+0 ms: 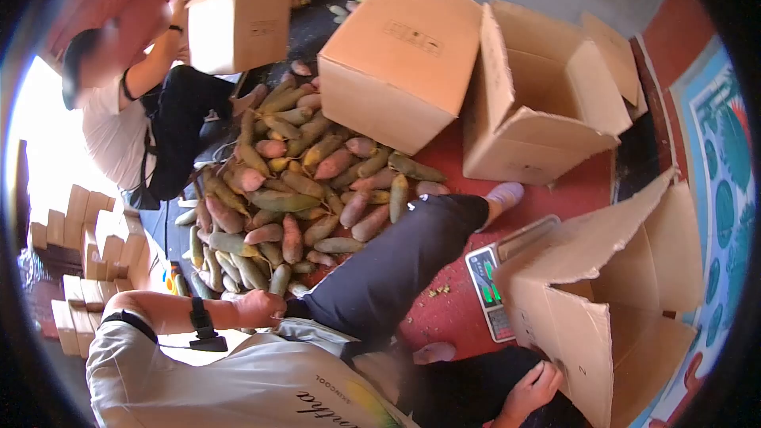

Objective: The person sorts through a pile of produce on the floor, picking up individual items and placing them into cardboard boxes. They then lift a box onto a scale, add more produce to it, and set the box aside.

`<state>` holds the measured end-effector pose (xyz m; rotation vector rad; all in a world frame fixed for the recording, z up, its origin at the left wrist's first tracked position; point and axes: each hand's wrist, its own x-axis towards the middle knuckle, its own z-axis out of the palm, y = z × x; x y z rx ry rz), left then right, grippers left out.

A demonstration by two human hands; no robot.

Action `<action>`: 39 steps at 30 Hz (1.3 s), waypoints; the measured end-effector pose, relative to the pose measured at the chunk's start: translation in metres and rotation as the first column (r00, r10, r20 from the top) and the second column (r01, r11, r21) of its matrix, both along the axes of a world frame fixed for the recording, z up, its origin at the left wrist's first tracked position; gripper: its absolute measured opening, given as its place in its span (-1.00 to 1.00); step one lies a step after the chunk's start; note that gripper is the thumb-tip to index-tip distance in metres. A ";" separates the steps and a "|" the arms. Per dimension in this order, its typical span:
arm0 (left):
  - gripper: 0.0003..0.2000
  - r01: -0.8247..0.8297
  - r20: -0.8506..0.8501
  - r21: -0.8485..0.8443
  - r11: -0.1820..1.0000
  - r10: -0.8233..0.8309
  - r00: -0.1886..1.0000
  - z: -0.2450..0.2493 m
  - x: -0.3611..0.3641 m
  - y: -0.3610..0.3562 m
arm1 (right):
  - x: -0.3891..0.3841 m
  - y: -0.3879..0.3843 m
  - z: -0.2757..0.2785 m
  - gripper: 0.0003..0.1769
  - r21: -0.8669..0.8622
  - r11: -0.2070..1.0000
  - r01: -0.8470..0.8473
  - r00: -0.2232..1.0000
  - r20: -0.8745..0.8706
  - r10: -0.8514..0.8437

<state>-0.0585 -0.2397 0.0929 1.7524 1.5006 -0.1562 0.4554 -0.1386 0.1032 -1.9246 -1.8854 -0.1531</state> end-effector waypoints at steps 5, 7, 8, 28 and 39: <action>-0.86 0.028 -0.119 0.087 0.996 -0.017 0.993 0.001 0.013 0.007 | -0.004 0.006 0.000 -0.88 0.027 1.000 -0.012 1.000 0.015 0.012; -0.89 0.016 -0.132 0.112 0.994 -0.001 0.991 -0.007 0.015 0.003 | -0.009 0.007 0.001 -0.91 0.035 0.999 -0.023 1.000 -0.015 0.023; -0.90 0.006 -0.154 0.128 0.992 0.013 0.988 -0.007 0.016 0.002 | -0.010 0.008 0.002 -0.91 0.042 0.999 -0.017 1.000 -0.017 0.018; -0.83 -0.018 0.071 0.006 1.000 0.017 0.997 0.001 -0.010 -0.026 | 0.008 -0.008 -0.001 -0.85 0.021 0.999 -0.050 0.998 -0.036 0.051; -0.90 -0.141 0.107 0.257 0.956 0.117 0.987 -0.008 0.017 -0.014 | 0.005 -0.009 0.001 -0.85 0.022 0.998 -0.053 0.997 -0.053 0.054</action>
